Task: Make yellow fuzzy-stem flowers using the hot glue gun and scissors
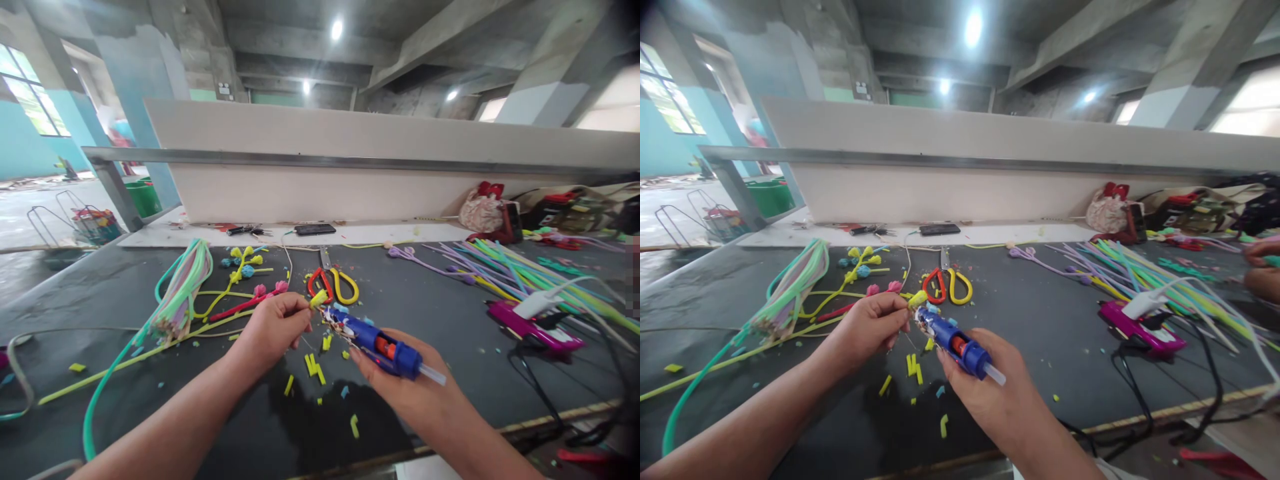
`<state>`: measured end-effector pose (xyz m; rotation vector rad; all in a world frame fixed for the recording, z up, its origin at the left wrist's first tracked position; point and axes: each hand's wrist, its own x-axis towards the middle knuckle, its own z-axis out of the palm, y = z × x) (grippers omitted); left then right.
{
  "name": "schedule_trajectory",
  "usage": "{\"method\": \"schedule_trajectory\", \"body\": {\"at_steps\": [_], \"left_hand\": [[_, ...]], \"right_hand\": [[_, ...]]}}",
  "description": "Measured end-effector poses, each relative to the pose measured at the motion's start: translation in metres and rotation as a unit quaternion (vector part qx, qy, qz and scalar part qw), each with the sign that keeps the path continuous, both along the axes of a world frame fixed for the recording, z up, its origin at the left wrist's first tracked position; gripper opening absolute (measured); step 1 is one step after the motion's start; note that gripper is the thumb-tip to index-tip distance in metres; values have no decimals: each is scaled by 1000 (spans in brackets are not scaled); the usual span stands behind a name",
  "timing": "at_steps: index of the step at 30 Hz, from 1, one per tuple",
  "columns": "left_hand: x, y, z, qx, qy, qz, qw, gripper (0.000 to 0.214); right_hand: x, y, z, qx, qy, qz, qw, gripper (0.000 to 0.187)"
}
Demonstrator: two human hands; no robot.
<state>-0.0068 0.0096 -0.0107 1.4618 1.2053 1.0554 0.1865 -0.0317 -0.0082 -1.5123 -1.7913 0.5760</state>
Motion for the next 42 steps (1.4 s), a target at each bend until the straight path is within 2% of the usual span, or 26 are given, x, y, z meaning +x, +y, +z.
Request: {"method": "schedule_trajectory", "body": {"at_steps": [12, 15, 19, 24, 30, 35, 42], "left_hand": [[1, 2, -4, -16, -15, -4, 1000, 19], [-1, 0, -1, -57, -42, -18, 997, 22], [-5, 0, 1, -110, -133, -53, 984, 23], [-9, 3, 1, -160, -204, -88, 962, 24], [-10, 4, -1, -180, -227, -105, 951, 22], [-10, 3, 1, -188, -223, -105, 951, 20], [-12, 3, 2, -218, -244, -119, 937, 15]], "right_hand": [[3, 6, 10, 4, -7, -70, 998, 20], [2, 4, 7, 17, -3, -58, 998, 19], [2, 2, 3, 41, 5, -21, 999, 16], [3, 1, 3, 37, 25, -22, 999, 16], [2, 0, -1, 30, 3, 5, 1000, 19], [1, 3, 2, 34, 16, -28, 999, 18], [3, 5, 3, 34, 15, -38, 999, 17]]}}
